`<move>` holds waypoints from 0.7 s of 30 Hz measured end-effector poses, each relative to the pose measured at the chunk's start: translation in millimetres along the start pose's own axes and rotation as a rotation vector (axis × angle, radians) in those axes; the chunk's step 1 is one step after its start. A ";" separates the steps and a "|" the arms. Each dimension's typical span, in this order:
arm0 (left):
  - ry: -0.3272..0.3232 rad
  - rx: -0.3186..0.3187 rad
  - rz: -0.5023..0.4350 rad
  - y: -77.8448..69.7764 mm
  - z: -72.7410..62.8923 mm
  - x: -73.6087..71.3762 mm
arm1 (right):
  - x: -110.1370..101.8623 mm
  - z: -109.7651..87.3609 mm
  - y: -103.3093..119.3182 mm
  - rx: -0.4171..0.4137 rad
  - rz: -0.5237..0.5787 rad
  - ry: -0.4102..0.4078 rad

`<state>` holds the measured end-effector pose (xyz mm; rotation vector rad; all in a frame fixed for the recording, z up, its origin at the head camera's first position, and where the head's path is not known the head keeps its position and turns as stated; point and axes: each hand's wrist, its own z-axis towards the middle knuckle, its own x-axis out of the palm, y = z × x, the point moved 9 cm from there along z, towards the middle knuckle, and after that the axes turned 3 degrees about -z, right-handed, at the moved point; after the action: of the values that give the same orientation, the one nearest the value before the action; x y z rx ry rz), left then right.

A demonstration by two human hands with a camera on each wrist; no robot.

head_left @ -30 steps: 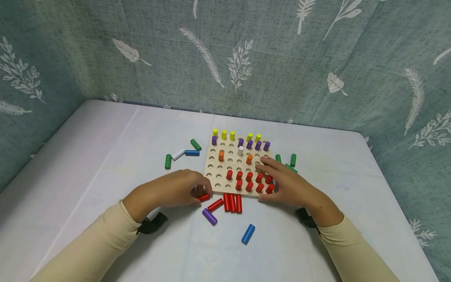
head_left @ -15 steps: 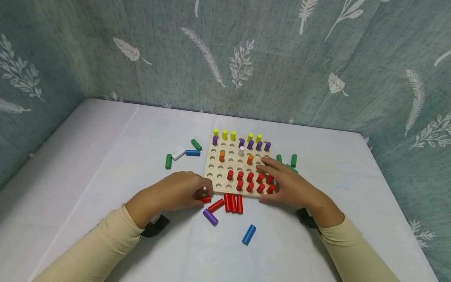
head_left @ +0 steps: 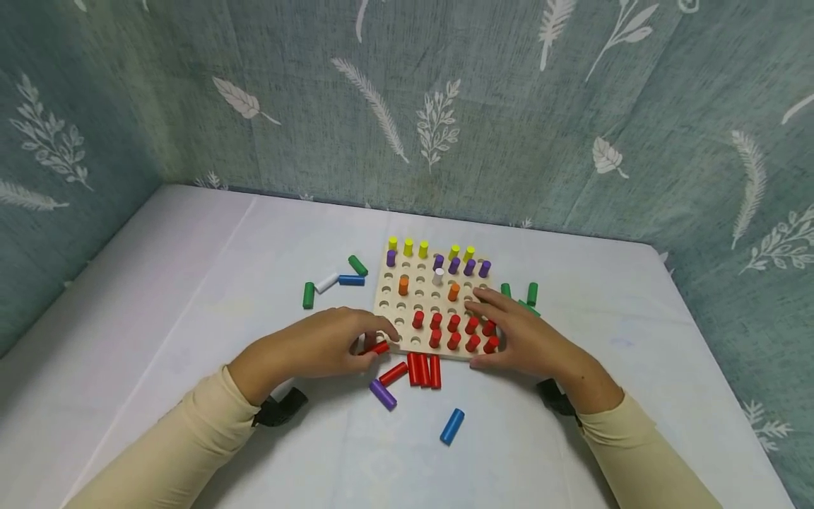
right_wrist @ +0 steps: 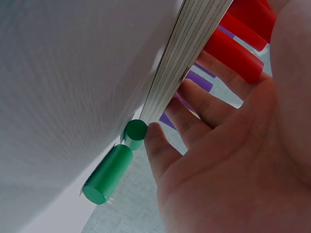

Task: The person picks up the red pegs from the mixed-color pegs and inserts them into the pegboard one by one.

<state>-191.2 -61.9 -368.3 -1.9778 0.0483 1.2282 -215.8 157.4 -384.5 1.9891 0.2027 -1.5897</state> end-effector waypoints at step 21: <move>-0.203 -0.024 -0.040 3.0 18.8 -20.2 | 1.2 -1.4 -1.4 -0.021 0.007 -0.015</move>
<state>-217.0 -59.1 -358.7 -1.8552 -0.1080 1.4028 -215.0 158.9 -386.0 1.9593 0.2048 -1.5918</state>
